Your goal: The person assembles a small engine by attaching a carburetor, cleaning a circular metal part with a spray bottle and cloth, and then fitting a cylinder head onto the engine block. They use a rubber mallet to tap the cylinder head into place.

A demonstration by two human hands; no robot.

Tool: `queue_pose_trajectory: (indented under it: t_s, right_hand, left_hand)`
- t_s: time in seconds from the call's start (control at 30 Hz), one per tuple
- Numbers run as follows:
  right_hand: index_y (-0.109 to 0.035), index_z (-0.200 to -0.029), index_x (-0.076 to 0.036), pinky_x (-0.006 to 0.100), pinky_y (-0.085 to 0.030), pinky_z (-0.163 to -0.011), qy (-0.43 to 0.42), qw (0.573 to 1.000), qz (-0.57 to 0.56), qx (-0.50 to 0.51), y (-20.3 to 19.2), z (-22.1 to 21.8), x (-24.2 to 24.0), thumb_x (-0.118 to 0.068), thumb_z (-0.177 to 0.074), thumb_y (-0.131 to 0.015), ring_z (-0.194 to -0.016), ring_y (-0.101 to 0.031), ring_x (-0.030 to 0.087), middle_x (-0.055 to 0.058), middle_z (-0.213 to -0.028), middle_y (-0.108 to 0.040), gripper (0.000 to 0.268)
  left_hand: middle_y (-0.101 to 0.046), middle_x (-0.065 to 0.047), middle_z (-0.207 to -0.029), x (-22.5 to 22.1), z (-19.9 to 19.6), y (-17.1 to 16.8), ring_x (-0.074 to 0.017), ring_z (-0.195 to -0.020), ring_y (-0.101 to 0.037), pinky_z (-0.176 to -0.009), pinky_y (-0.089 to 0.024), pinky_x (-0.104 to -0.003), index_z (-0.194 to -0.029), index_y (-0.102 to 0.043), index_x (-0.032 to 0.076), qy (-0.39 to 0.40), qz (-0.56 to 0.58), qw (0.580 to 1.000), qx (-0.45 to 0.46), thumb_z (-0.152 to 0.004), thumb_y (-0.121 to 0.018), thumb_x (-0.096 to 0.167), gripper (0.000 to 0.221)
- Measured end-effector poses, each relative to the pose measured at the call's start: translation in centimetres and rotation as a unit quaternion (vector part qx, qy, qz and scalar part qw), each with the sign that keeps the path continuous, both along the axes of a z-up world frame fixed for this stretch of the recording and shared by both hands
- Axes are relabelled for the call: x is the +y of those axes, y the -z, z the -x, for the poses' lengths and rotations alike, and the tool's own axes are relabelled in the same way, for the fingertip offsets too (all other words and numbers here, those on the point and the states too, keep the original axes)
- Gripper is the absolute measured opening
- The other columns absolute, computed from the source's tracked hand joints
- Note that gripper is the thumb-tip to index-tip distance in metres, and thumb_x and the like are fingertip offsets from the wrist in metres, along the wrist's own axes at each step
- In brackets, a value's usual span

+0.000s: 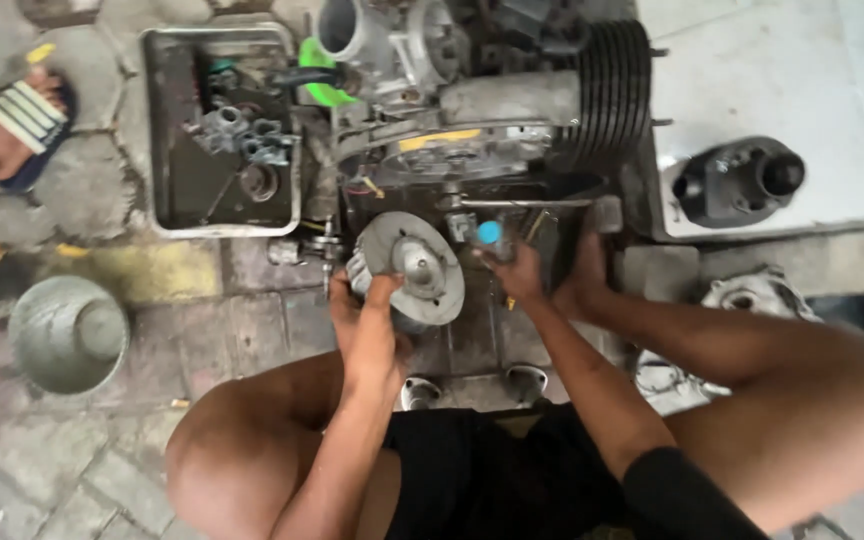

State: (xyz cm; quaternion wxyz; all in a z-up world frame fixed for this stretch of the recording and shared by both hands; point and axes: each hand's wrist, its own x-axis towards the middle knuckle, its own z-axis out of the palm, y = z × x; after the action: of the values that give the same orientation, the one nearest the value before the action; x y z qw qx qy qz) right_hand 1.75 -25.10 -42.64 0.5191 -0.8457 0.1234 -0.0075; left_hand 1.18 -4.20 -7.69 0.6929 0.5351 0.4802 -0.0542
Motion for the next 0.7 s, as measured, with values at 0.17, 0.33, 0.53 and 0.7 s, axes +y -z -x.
queue_pose_trajectory:
  t_s: [0.17,0.33,0.53,0.7]
  right_hand:
    - [-0.071,-0.103,-0.008,0.048,-0.056,-0.089,-0.011,0.995,0.038,-0.091,-9.9,1.7,-1.4,-0.03,-0.068,-0.098,-0.099,-0.072,0.04,0.017,-0.094,-0.074,0.05]
    - [-0.07,-0.111,0.006,0.051,-0.054,-0.092,-0.083,0.938,0.244,-0.231,-26.5,2.5,-7.8,-0.033,-0.061,-0.099,-0.107,-0.065,0.048,0.026,-0.108,-0.066,0.07]
    - [-0.065,-0.107,-0.029,0.039,-0.064,-0.085,-0.269,0.575,0.714,-0.295,-48.5,1.3,-4.8,-0.084,-0.064,-0.076,-0.096,-0.074,0.018,0.001,-0.098,-0.074,0.07]
    - [-0.062,-0.096,-0.025,0.027,-0.056,-0.068,-0.32,0.445,0.76,-0.349,-54.9,-0.4,-1.4,-0.014,-0.099,-0.079,-0.07,-0.061,0.007,-0.004,-0.076,-0.066,0.02]
  left_hand:
    - [-0.05,-0.014,-0.108,0.1,0.9,-0.2,-0.0294,-0.101,-0.052,-0.069,-0.046,-0.045,-0.117,-0.061,0.01,-0.016,0.036,0.999,-0.034,-0.072,-0.078,0.014,0.049]
    - [-0.051,-0.015,-0.107,-0.2,1.8,-1.9,-0.0305,-0.098,-0.047,-0.074,-0.045,-0.048,-0.113,-0.061,0.008,-0.032,0.144,0.988,-0.049,-0.077,-0.076,0.014,0.039]
    - [-0.069,-0.004,-0.104,-1.5,2.8,-3.1,-0.0223,-0.103,-0.064,-0.088,-0.048,-0.039,-0.101,-0.062,0.016,-0.055,0.294,0.944,-0.137,-0.08,-0.061,0.024,0.023]
    - [-0.072,-0.013,-0.111,-2.3,1.6,-5.0,-0.021,-0.099,-0.068,-0.082,-0.055,-0.035,-0.114,-0.051,0.012,0.022,0.174,0.964,-0.198,-0.081,-0.072,0.02,0.04]
